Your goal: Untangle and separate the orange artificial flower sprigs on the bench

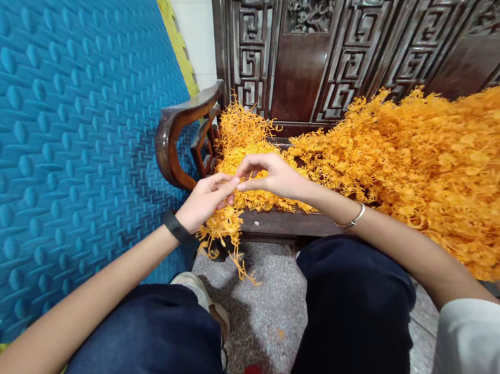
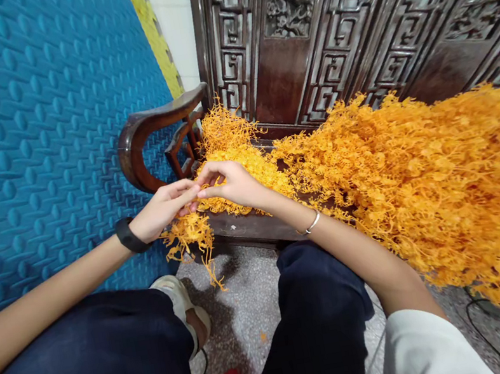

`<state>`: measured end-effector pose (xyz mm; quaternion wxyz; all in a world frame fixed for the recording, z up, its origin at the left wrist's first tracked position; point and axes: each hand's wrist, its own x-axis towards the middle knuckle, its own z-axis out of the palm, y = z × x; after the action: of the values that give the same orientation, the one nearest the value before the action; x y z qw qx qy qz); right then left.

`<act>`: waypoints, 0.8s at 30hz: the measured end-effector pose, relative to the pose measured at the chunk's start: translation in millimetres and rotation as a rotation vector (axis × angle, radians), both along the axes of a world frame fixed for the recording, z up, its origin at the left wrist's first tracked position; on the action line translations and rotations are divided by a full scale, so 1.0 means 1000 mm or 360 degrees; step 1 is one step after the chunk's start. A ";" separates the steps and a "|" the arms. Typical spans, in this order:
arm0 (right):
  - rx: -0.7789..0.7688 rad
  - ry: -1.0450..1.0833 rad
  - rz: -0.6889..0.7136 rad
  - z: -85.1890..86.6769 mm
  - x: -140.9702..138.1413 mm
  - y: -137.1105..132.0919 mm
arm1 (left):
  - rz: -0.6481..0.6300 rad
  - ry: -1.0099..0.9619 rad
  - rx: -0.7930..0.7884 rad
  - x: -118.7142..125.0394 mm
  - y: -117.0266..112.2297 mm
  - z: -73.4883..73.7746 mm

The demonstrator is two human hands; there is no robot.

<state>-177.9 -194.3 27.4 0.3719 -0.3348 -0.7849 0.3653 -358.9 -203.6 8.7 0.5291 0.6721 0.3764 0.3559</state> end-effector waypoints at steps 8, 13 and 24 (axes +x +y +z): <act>-0.0202 0.0470 -0.0170 -0.005 0.001 0.004 | 0.0009 0.0177 0.0125 0.004 -0.001 0.005; -0.0310 0.0740 -0.0498 -0.007 -0.002 0.007 | 0.0064 0.0105 0.0284 0.007 0.003 0.006; -0.0070 0.0934 -0.1197 -0.008 0.010 0.055 | 0.0377 -0.0074 0.0090 0.040 0.008 0.011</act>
<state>-167.9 -139.2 19.7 0.6771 -0.4861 -0.4634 0.3010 -319.3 -195.6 19.3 0.4728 0.6292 0.4306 0.4417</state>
